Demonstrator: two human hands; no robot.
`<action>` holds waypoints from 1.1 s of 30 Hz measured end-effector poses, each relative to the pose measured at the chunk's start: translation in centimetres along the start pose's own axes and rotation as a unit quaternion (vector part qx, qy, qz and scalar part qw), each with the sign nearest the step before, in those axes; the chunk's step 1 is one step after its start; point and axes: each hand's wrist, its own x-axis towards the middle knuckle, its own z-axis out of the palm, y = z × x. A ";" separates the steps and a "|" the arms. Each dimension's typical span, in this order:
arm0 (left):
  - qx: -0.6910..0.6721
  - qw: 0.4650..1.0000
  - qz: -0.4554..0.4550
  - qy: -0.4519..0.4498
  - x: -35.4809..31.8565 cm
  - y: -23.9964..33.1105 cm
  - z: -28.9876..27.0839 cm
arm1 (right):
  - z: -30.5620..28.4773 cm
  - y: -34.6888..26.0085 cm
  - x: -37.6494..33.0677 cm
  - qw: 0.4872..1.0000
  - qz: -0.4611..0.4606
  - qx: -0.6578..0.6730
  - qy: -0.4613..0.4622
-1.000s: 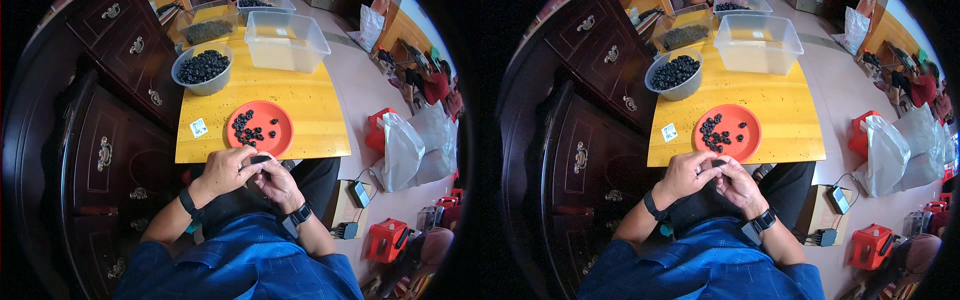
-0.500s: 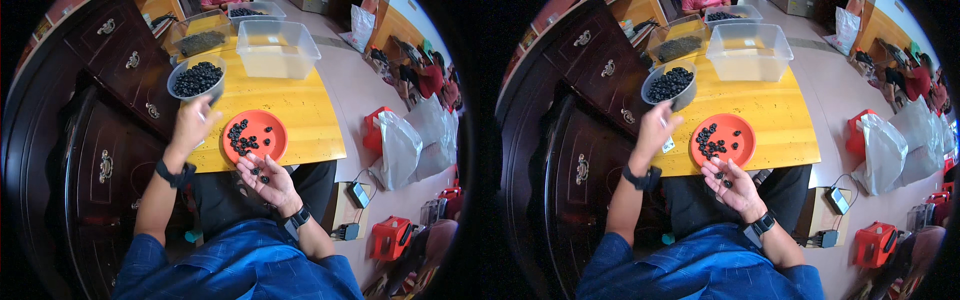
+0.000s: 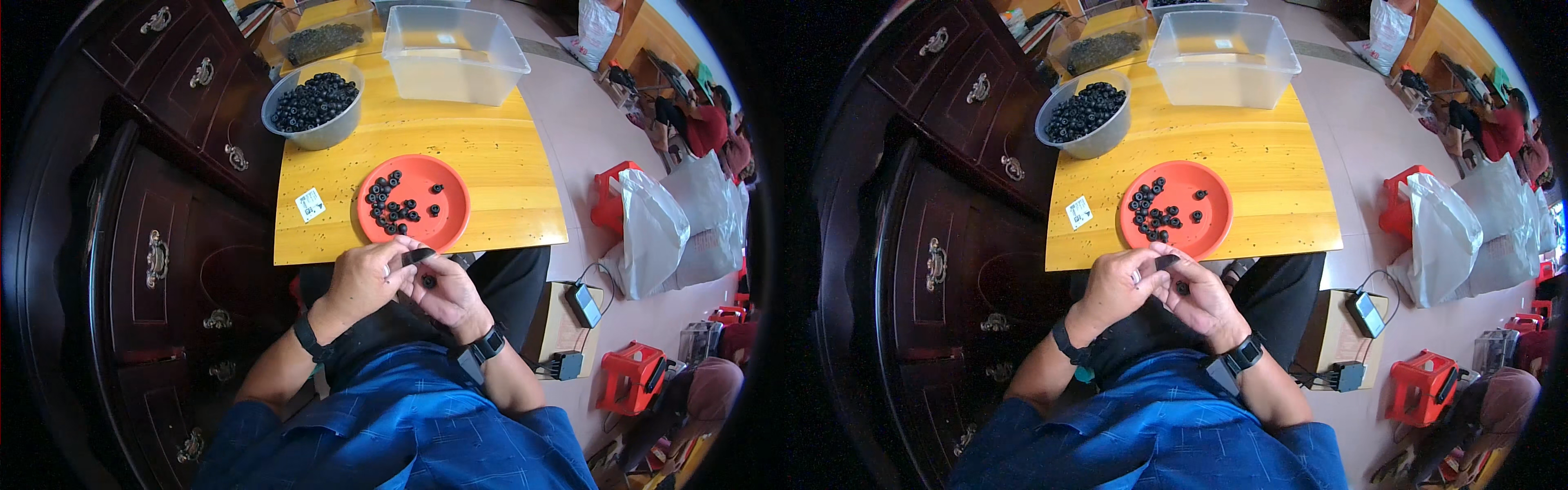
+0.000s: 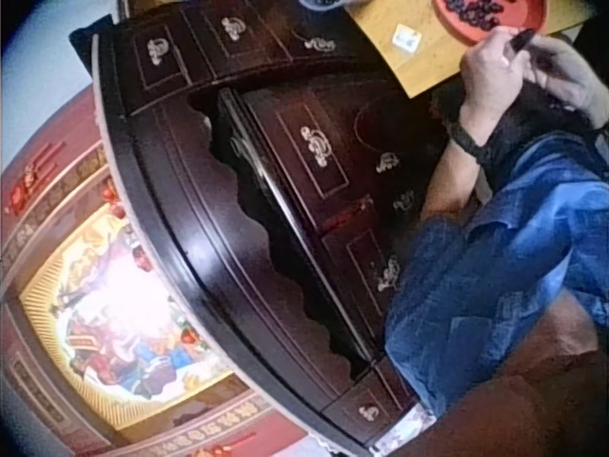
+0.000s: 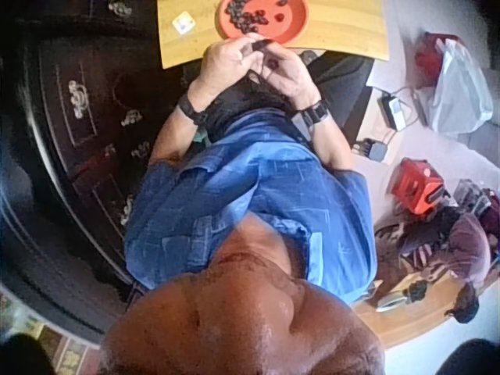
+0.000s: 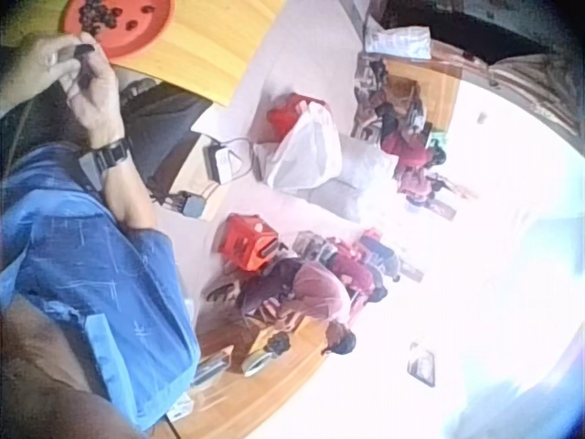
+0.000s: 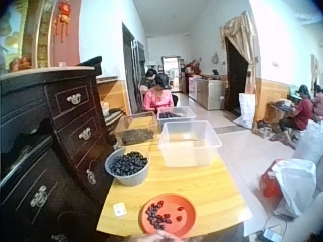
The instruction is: Sorting small black components or dried fruits from a plate into plastic containers.
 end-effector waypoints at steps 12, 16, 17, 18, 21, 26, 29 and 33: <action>-0.046 0.998 -0.014 -0.051 0.0 0.2 -2.2 | -1.5 0.1 0.1 0.988 0.037 -0.151 0.012; -0.103 0.992 -0.030 -0.064 -0.5 -0.7 -2.0 | -0.8 0.6 0.0 0.989 0.001 -0.145 0.006; -0.209 0.974 -0.060 -0.064 -0.5 -0.9 -1.8 | -0.8 0.7 -0.1 0.990 -0.009 -0.138 -0.002; -0.313 0.944 -0.089 -0.062 -0.5 -1.0 -1.6 | -0.8 0.8 -0.1 0.990 -0.008 -0.138 -0.001; -0.362 0.924 -0.085 -0.090 -0.3 -1.3 -1.6 | -1.0 0.8 -0.2 0.994 0.002 -0.106 0.003; -0.299 0.948 -0.070 -0.079 0.1 -0.3 -2.6 | -0.8 0.7 -0.5 0.998 0.020 -0.020 0.064; -0.189 0.980 -0.046 -0.050 -0.3 -1.0 -2.2 | -0.5 0.6 -0.4 0.998 0.006 0.001 0.058; -0.028 0.999 0.030 -0.028 -0.4 -0.7 -2.3 | -0.1 0.7 -0.4 1.000 -0.008 -0.003 0.024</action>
